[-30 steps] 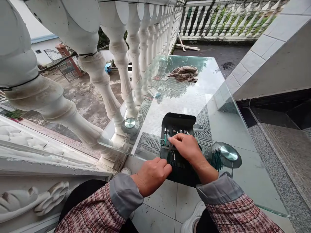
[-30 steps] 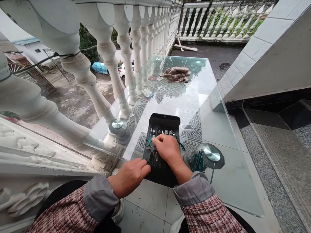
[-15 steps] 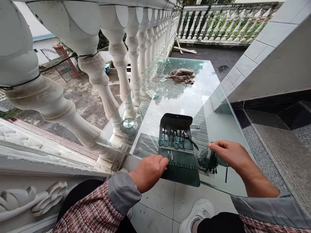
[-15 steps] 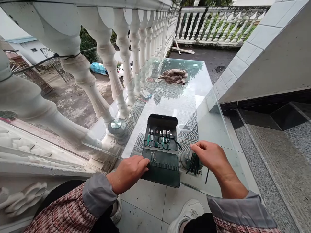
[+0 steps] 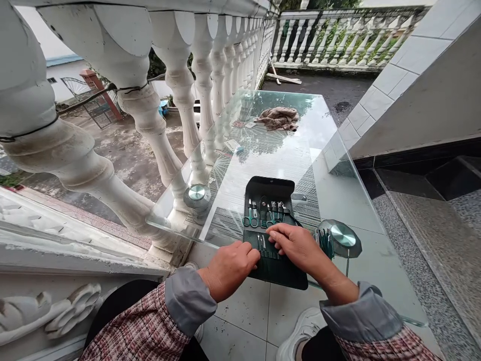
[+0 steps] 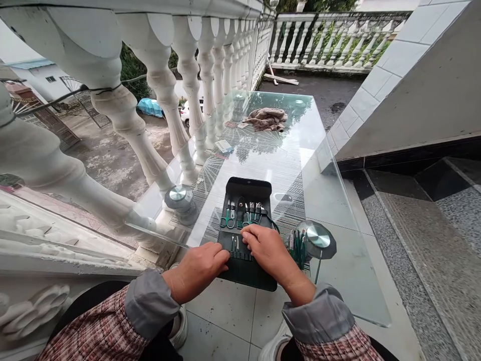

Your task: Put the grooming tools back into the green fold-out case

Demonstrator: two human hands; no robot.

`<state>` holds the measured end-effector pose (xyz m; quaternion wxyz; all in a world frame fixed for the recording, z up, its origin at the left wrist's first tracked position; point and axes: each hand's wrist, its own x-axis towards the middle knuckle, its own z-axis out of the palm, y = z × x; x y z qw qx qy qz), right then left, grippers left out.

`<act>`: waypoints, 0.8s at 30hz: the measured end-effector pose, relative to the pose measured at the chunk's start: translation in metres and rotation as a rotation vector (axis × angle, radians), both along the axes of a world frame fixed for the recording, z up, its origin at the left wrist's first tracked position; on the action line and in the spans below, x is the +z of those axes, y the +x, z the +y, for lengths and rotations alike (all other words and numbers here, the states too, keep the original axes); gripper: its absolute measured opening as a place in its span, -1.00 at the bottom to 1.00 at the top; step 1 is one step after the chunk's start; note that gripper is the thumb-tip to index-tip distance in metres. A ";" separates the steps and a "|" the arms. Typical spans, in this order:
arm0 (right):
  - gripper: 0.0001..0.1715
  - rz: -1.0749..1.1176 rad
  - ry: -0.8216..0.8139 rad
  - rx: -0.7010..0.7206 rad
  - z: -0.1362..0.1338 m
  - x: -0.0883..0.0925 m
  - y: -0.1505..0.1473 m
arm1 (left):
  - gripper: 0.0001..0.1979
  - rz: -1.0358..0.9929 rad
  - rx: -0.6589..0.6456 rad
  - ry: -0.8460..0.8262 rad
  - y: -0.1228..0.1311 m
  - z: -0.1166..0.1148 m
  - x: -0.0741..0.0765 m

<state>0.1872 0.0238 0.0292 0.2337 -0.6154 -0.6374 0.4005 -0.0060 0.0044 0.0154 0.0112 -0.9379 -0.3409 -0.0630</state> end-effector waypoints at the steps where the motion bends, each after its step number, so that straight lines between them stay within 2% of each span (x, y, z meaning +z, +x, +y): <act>1: -0.67 -0.025 0.011 0.003 0.003 -0.001 -0.003 | -0.86 0.007 -0.005 0.011 0.000 0.000 0.000; 7: -0.69 -0.260 0.094 0.041 0.012 0.001 -0.014 | -0.84 0.031 -0.051 0.127 0.000 -0.004 -0.002; 11: -0.71 -0.357 0.098 0.070 0.014 0.007 -0.023 | -0.82 0.044 -0.069 0.137 0.001 -0.005 -0.003; 20: -0.86 -0.306 0.041 0.092 0.021 0.008 -0.029 | -0.84 0.025 -0.036 0.103 0.000 -0.003 -0.006; 24: -0.86 -0.334 0.034 0.097 0.021 0.010 -0.030 | -0.85 -0.024 -0.037 0.107 0.000 -0.003 -0.007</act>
